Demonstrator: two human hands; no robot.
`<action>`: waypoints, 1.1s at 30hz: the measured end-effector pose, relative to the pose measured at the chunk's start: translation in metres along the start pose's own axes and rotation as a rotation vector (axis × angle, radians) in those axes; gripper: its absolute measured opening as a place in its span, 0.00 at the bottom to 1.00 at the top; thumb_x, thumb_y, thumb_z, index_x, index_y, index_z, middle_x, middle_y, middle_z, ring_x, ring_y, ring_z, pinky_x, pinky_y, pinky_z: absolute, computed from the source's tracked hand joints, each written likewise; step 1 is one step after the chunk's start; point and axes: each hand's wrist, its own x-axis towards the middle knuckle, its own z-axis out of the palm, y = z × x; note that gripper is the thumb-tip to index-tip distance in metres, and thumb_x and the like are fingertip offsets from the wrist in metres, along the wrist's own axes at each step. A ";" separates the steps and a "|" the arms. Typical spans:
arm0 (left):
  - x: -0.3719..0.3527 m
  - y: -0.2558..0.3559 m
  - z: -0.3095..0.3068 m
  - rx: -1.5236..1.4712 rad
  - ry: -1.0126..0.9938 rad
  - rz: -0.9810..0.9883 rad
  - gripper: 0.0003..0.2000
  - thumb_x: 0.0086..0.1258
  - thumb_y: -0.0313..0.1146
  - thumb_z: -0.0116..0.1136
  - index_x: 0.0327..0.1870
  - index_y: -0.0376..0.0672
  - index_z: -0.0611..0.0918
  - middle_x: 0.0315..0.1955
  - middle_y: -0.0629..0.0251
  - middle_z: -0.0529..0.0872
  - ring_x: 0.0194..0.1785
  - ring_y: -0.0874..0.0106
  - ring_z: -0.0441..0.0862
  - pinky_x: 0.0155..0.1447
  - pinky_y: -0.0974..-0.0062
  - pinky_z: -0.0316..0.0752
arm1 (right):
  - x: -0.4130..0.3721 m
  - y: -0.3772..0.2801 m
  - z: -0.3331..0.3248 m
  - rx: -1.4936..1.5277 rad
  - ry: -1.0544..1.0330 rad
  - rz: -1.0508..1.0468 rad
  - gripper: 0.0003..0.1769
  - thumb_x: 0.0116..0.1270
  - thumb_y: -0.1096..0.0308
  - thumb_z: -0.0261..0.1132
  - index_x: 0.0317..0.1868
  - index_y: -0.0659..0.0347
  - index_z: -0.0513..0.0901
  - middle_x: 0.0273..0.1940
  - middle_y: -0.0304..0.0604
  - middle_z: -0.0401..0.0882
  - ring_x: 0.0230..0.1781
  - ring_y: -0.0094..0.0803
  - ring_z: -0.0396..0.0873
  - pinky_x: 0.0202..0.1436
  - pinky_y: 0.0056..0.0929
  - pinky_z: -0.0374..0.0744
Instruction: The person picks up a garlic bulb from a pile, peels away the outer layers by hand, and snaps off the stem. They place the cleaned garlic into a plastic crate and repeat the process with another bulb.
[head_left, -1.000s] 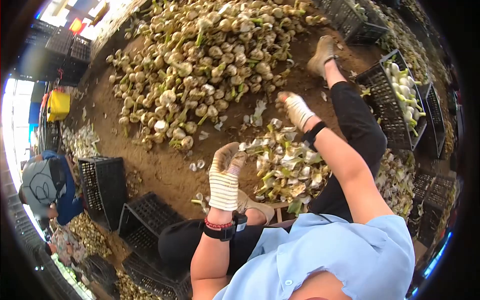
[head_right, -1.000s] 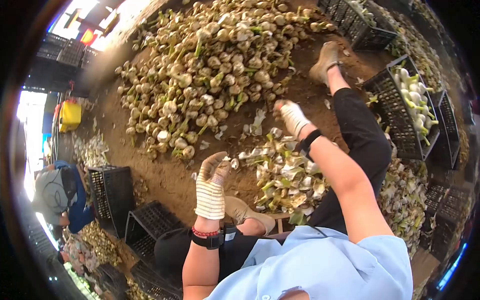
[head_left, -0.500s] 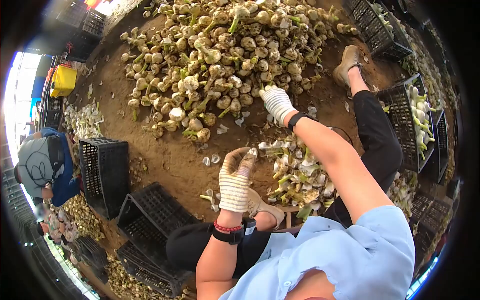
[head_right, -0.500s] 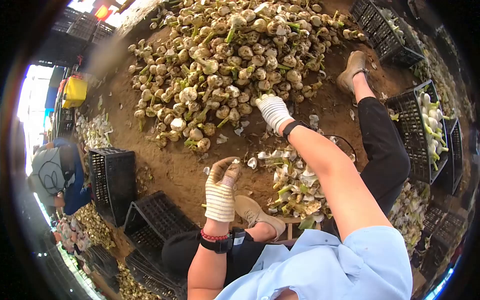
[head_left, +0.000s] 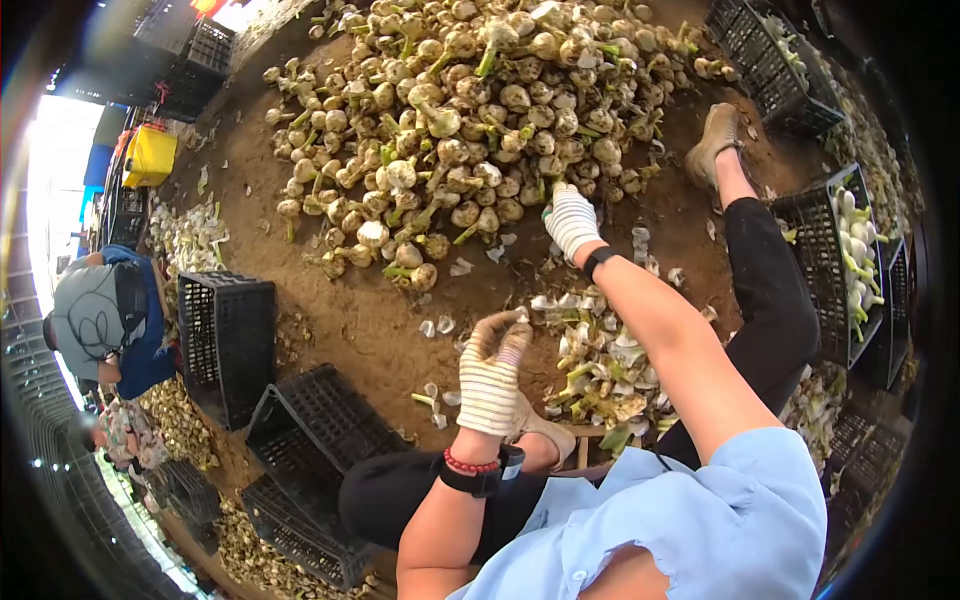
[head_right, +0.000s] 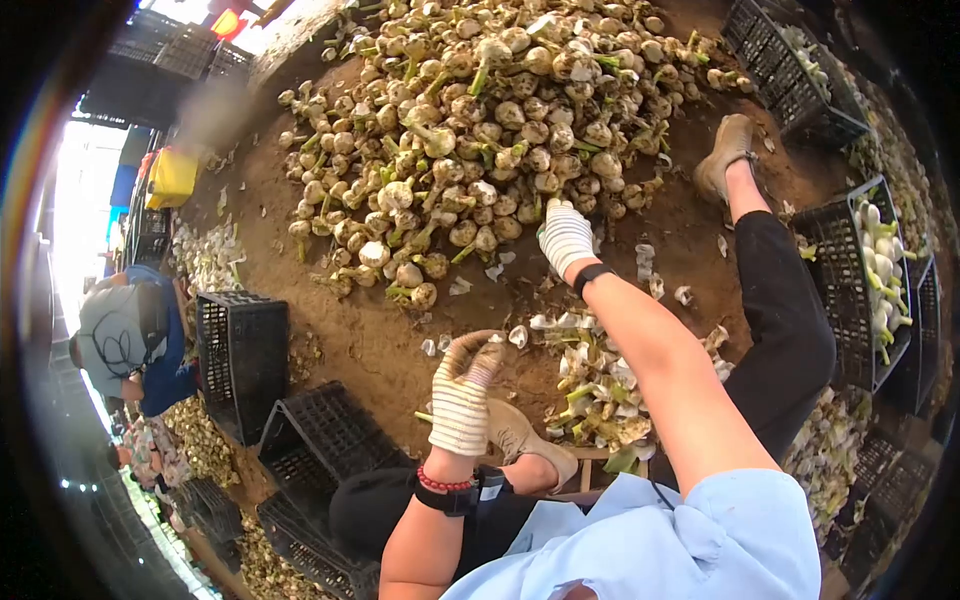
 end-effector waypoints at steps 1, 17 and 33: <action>0.004 -0.002 0.000 -0.005 0.002 0.028 0.10 0.72 0.24 0.61 0.52 0.39 0.81 0.45 0.68 0.83 0.48 0.79 0.77 0.54 0.80 0.74 | -0.014 0.003 -0.015 -0.011 0.079 -0.123 0.16 0.72 0.63 0.57 0.51 0.67 0.80 0.46 0.61 0.83 0.50 0.56 0.79 0.53 0.44 0.77; -0.041 -0.002 0.004 -0.139 -0.365 0.287 0.27 0.62 0.18 0.65 0.64 0.42 0.73 0.54 0.62 0.80 0.56 0.71 0.80 0.63 0.71 0.77 | -0.231 -0.020 -0.159 1.313 -0.754 -0.458 0.44 0.66 0.37 0.66 0.71 0.61 0.69 0.57 0.38 0.78 0.55 0.26 0.78 0.57 0.28 0.77; -0.074 -0.002 0.012 0.719 0.020 1.296 0.31 0.48 0.14 0.70 0.57 0.42 0.74 0.54 0.55 0.77 0.57 0.56 0.76 0.58 0.63 0.77 | -0.282 -0.023 -0.138 0.738 -0.198 -0.579 0.36 0.70 0.45 0.65 0.64 0.67 0.73 0.50 0.36 0.81 0.46 0.20 0.76 0.52 0.23 0.76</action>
